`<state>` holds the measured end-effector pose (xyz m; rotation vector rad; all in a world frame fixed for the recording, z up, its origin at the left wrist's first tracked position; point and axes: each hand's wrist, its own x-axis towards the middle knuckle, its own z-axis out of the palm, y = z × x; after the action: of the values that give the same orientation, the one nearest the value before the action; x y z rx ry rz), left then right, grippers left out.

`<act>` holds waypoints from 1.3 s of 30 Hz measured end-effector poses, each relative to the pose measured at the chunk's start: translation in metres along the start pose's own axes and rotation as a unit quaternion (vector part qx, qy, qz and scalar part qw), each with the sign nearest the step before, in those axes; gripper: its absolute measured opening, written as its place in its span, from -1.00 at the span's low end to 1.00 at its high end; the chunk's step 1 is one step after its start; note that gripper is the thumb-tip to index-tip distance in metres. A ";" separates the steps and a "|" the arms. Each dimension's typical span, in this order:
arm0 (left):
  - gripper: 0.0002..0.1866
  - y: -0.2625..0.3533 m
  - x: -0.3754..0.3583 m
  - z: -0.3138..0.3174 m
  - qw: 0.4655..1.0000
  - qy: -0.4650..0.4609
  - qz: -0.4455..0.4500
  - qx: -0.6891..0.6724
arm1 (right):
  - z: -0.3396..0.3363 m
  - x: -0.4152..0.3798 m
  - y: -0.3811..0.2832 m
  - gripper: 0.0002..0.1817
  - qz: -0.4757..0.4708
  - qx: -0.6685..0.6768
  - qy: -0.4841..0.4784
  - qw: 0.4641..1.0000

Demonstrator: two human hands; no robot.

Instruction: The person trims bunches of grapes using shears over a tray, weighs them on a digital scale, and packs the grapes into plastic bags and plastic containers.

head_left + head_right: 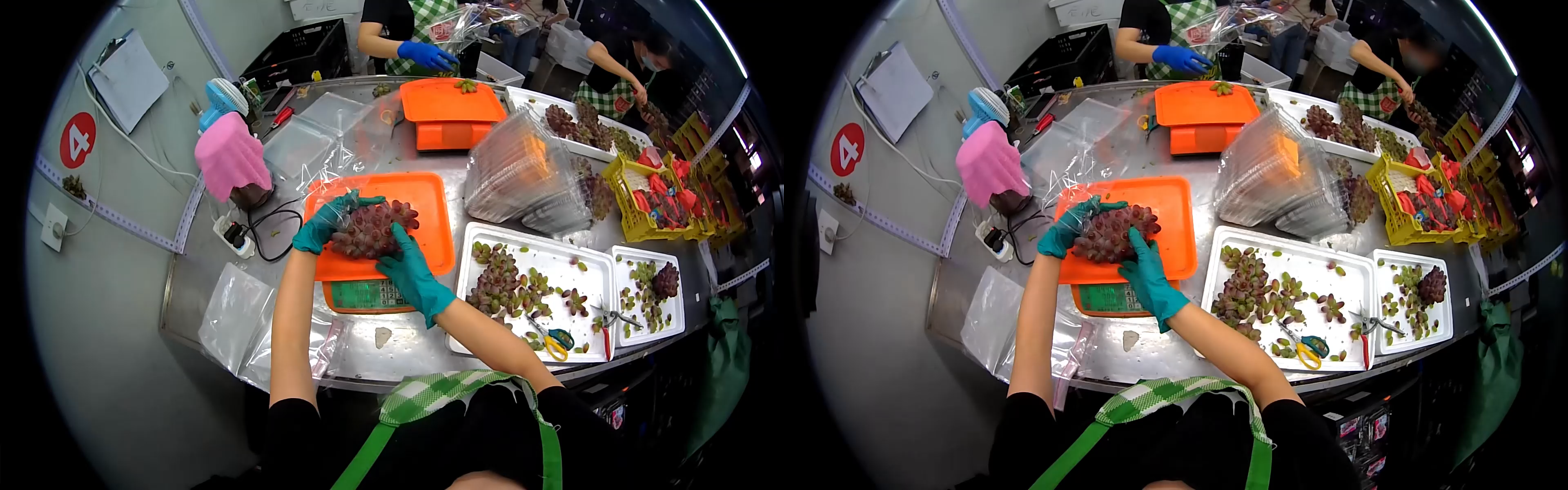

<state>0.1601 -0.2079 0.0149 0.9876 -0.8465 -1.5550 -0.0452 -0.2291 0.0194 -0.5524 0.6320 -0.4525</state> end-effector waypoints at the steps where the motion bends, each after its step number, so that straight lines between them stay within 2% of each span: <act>1: -0.48 0.003 -0.004 0.011 1.000 0.016 0.022 0.012 | 0.004 -0.004 -0.004 -0.23 -0.022 0.013 -0.010 1.000; 3: -0.47 0.003 -0.013 0.024 0.996 0.050 0.065 0.036 | 0.003 -0.003 -0.003 -0.26 -0.039 0.041 -0.038 0.998; 4: -0.44 0.005 -0.016 0.029 0.988 0.065 0.089 0.103 | -0.001 0.001 -0.002 -0.29 -0.034 0.056 -0.056 0.996; 5: -0.44 0.007 -0.022 0.035 0.989 0.061 0.074 0.109 | -0.006 0.003 -0.002 -0.31 -0.031 0.070 -0.073 0.994; 6: -0.43 0.011 -0.030 0.042 0.990 0.055 0.056 0.115 | -0.015 0.004 -0.005 -0.34 -0.028 0.141 -0.149 0.978; 7: -0.42 0.024 -0.040 0.063 0.991 0.048 0.042 0.120 | -0.018 -0.003 -0.012 -0.34 -0.032 0.131 -0.171 0.976; 8: -0.41 0.032 -0.049 0.080 0.985 0.043 0.068 0.154 | -0.016 -0.016 -0.022 -0.33 -0.037 0.121 -0.193 0.973; 9: -0.41 0.032 -0.050 0.083 0.988 0.057 0.080 0.117 | -0.014 -0.028 -0.032 -0.32 -0.044 0.110 -0.214 0.970; 11: -0.43 0.031 -0.051 0.091 0.991 0.083 0.101 0.041 | -0.017 -0.042 -0.042 -0.32 -0.063 0.101 -0.189 0.975; 12: -0.45 0.027 -0.054 0.101 0.981 0.097 0.164 0.030 | -0.023 -0.045 -0.045 -0.32 -0.071 0.095 -0.180 0.977; 15: -0.45 0.000 -0.038 0.138 0.949 0.206 0.227 -0.075 | -0.033 -0.074 -0.064 -0.36 -0.085 0.048 -0.150 0.984; 17: -0.44 -0.019 -0.032 0.184 0.950 0.184 0.248 -0.036 | -0.038 -0.092 -0.075 -0.38 -0.117 -0.014 -0.135 0.984; 18: -0.44 -0.028 -0.028 0.194 0.960 0.160 0.201 -0.107 | -0.040 -0.098 -0.080 -0.36 -0.117 -0.023 -0.162 0.980; 19: -0.43 -0.037 -0.024 0.203 0.963 0.135 0.152 -0.179 | -0.042 -0.107 -0.085 -0.34 -0.151 -0.092 -0.142 0.974; 21: -0.41 -0.060 -0.018 0.214 0.957 0.072 0.143 -0.240 | -0.044 -0.127 -0.095 -0.31 -0.214 -0.229 -0.096 0.945; 22: -0.40 -0.067 -0.014 0.222 0.952 0.041 0.138 -0.271 | -0.044 -0.139 -0.104 -0.26 -0.180 -0.231 -0.090 0.952; 25: -0.38 -0.085 0.002 0.248 0.933 -0.036 0.153 -0.324 | -0.061 -0.164 -0.113 -0.26 -0.166 -0.275 -0.075 0.944; 26: -0.37 -0.083 0.002 0.264 0.938 -0.042 0.152 -0.307 | -0.060 -0.179 -0.120 -0.23 -0.193 -0.359 -0.029 0.913; 27: -0.37 -0.079 0.001 0.282 0.950 -0.027 0.166 -0.263 | -0.059 -0.194 -0.129 -0.24 -0.171 -0.479 0.021 0.861; 29: -0.37 -0.075 0.003 0.314 0.966 -0.004 0.192 -0.171 | -0.062 -0.215 -0.146 -0.24 -0.114 -0.688 0.121 0.707; 30: -0.37 -0.089 0.010 0.315 0.954 -0.007 0.162 -0.253 | -0.084 -0.212 -0.135 -0.33 -0.272 -0.689 0.168 0.651; 33: -0.37 -0.097 0.020 0.324 0.936 -0.061 0.147 -0.314 | -0.084 -0.240 -0.148 -0.51 -0.371 -0.619 0.305 0.621; 34: -0.37 -0.097 0.022 0.329 0.933 -0.066 0.153 -0.319 | -0.086 -0.244 -0.154 -0.55 -0.471 -0.577 0.284 0.604; 37: -0.36 -0.104 0.032 0.340 0.917 -0.059 0.140 -0.369 | -0.083 -0.260 -0.161 -0.58 -0.506 -0.680 0.235 0.476; 38: -0.36 -0.108 0.034 0.344 0.933 -0.024 0.137 -0.332 | -0.080 -0.260 -0.161 -0.59 -0.510 -0.697 0.236 0.445; 39: -0.36 -0.118 0.038 0.341 0.917 -0.093 0.126 -0.367 | -0.082 -0.259 -0.163 -0.59 -0.487 -0.724 0.245 0.423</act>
<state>-0.2020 -0.2144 0.0410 0.1799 -0.4194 -1.5657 -0.3218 -0.2392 0.1727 -2.6667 1.1741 -1.1611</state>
